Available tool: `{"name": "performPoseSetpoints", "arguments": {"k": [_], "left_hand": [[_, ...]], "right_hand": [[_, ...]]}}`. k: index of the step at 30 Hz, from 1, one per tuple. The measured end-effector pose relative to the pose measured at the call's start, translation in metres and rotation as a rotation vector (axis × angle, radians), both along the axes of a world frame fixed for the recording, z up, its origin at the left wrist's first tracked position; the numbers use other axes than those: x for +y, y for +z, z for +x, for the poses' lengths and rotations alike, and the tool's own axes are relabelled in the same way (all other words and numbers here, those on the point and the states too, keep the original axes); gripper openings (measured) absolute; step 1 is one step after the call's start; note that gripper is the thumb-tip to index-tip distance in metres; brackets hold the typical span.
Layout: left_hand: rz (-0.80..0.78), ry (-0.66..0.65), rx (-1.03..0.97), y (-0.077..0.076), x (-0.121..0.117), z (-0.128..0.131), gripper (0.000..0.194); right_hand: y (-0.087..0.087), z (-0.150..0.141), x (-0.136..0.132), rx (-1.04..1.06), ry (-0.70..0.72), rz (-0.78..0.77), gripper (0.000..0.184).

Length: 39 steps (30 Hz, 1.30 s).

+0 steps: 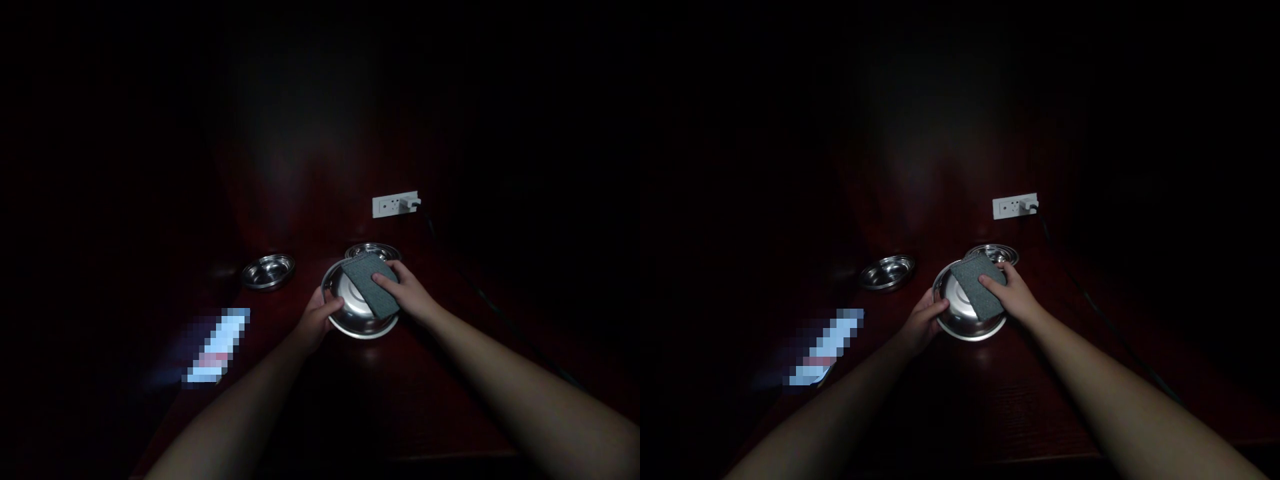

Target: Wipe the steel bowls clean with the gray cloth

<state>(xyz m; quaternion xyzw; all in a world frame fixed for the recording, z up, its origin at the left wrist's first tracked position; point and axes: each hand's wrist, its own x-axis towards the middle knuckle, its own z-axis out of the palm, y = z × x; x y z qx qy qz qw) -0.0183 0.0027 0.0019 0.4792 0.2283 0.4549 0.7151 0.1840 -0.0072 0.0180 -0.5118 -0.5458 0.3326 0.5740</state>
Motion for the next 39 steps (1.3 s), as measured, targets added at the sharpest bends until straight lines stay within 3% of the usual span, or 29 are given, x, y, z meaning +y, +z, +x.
{"name": "performPoseSetpoints", "arguments": {"k": [6, 39], "left_hand": [[-0.053, 0.116, 0.01, 0.001, 0.002, 0.001, 0.052], [-0.004, 0.116, 0.018, -0.005, 0.011, 0.002, 0.049]], "right_hand": [[-0.002, 0.0, 0.0, -0.007, 0.051, -0.026, 0.041], [-0.008, 0.006, 0.005, -0.018, 0.084, -0.05, 0.043]]}}
